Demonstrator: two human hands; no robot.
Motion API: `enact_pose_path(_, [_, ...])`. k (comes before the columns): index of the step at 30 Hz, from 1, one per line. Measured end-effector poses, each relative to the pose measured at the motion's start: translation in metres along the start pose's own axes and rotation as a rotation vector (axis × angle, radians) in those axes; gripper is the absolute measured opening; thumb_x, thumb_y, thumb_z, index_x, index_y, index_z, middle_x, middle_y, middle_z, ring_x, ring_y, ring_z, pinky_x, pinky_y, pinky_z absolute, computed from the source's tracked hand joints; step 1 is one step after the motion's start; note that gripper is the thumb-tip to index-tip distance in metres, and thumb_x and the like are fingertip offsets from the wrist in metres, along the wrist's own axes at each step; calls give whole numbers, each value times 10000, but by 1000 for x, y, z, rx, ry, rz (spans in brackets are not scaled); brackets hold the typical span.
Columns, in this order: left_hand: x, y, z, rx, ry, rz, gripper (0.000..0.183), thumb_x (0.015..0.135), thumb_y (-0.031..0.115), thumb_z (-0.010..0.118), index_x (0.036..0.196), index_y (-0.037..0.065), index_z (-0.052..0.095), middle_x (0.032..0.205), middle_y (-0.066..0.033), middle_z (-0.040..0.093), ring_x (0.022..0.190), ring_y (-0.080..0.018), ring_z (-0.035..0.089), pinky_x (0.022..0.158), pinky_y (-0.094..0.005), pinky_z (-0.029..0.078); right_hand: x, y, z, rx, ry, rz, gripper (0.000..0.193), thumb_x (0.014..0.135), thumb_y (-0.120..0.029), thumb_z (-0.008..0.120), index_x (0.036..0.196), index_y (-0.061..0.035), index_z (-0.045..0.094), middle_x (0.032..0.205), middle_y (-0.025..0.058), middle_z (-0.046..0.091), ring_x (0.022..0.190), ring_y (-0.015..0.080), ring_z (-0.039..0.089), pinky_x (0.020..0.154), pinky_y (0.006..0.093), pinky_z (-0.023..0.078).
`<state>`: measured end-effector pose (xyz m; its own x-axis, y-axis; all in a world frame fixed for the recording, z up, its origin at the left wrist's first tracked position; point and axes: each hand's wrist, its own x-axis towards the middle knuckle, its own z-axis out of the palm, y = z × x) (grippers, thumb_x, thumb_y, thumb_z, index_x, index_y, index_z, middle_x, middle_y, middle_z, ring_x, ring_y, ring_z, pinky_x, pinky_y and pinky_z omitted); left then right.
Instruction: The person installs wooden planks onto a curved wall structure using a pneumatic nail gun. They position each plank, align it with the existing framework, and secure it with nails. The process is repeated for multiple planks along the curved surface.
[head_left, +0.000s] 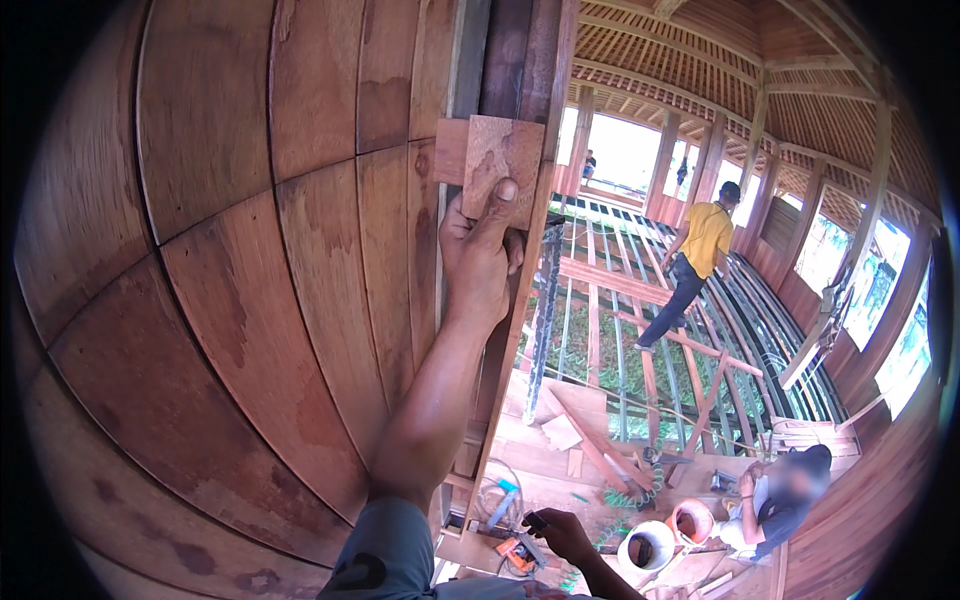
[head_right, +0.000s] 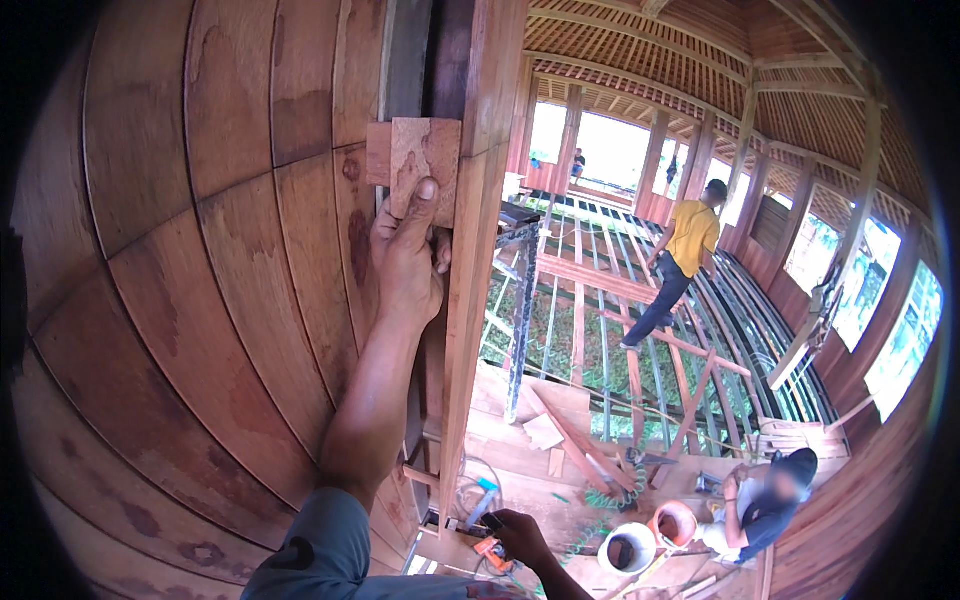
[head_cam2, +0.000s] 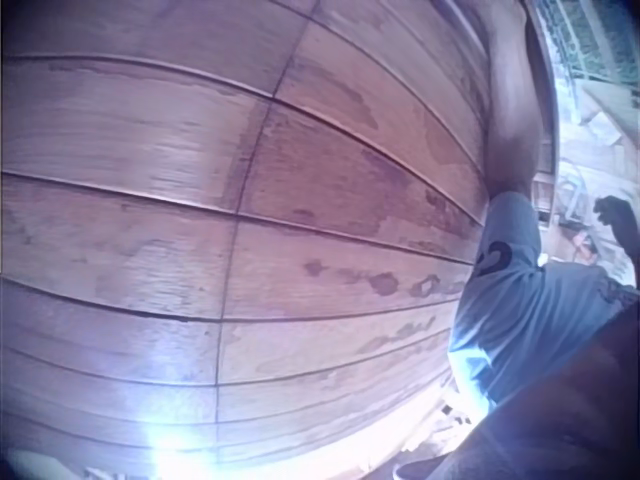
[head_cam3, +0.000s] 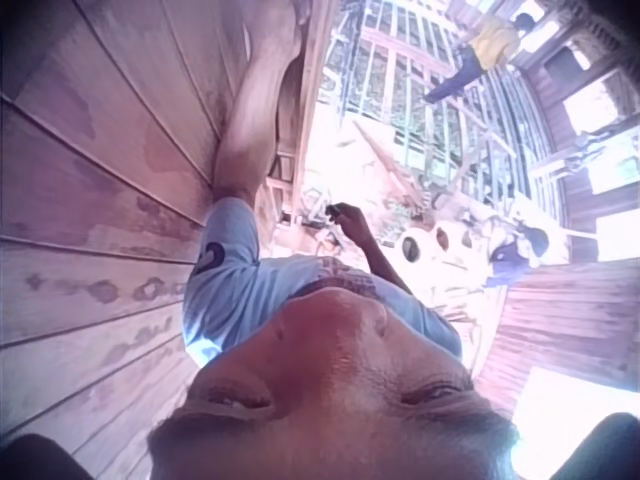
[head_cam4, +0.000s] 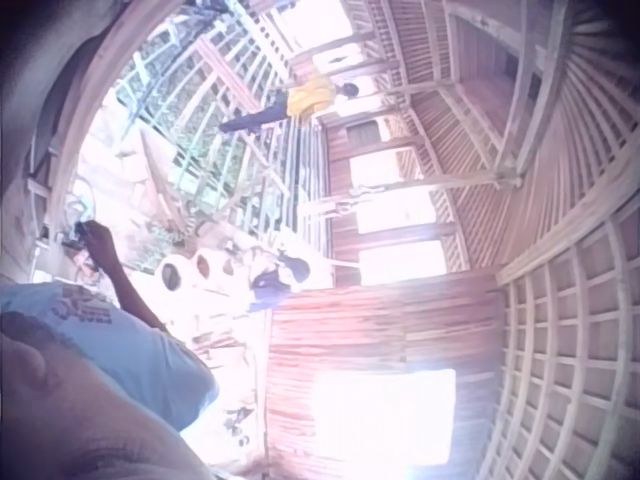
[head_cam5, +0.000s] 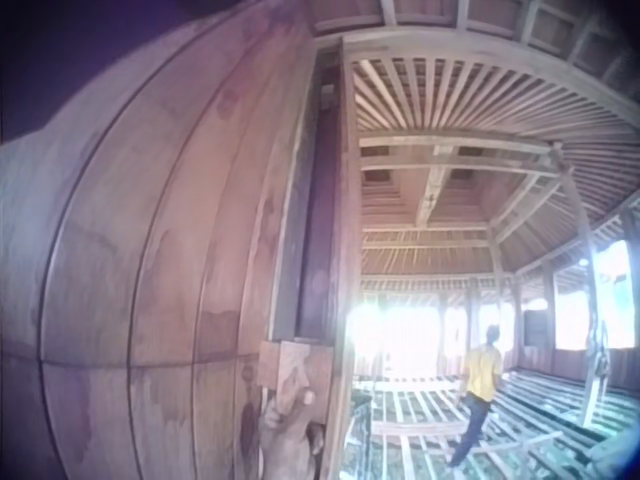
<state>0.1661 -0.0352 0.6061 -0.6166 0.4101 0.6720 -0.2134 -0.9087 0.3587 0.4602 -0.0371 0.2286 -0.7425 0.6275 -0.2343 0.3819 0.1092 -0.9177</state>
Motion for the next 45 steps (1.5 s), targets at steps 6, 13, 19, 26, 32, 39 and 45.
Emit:
enact_pose_path(6, [-2,-1,1,12,11,6,234,932,271,761,989,82,635,755,3,667,446,-33,478,382,-202,310,1,3,3,-62,-21,-32,225,967,-100,604,1126,13,716,967,88,736,850,148,671,796,302,545])
enact_pose_path(13, [1,-1,4,53,90,-48,235,937,272,756,1005,88,625,764,7,658,447,-39,472,389,-205,305,1,-3,9,-115,-22,-112,227,965,-146,624,1113,-1,716,898,94,717,810,129,662,759,301,540])
enact_pose_path(19, [-2,-3,5,62,86,-43,230,936,264,757,1017,90,631,778,6,661,453,-43,472,394,-207,311,-5,-10,16,-112,-25,-42,300,992,-284,629,1094,-19,723,855,98,711,753,153,673,696,320,540])
enact_pose_path(26, [5,-11,4,32,33,-13,225,943,256,747,1054,87,648,790,9,670,454,-49,481,392,-211,315,-1,-13,13,-192,-26,-37,369,992,-390,611,1090,-59,742,905,143,743,866,248,728,797,365,542])
enact_pose_path(32, [16,-17,7,53,-10,7,224,961,266,724,1050,76,645,799,-6,680,454,-52,487,390,-209,324,9,-13,10,-220,-27,-73,394,989,-416,601,1090,-59,736,908,146,744,880,266,732,812,384,546])
enact_pose_path(39, [27,-20,5,83,-52,13,230,1005,267,653,1169,106,643,850,7,710,462,-54,490,399,-201,349,20,0,15,-246,-53,-163,305,1002,-314,611,1048,-31,716,866,136,730,796,250,718,749,355,535])
enact_pose_path(45, [33,-24,0,65,-70,-9,239,1009,277,643,1159,92,626,809,-18,696,432,-73,484,380,-217,361,24,3,16,-289,-94,-173,351,1014,-355,594,1033,-28,718,897,133,735,837,287,720,773,372,542])
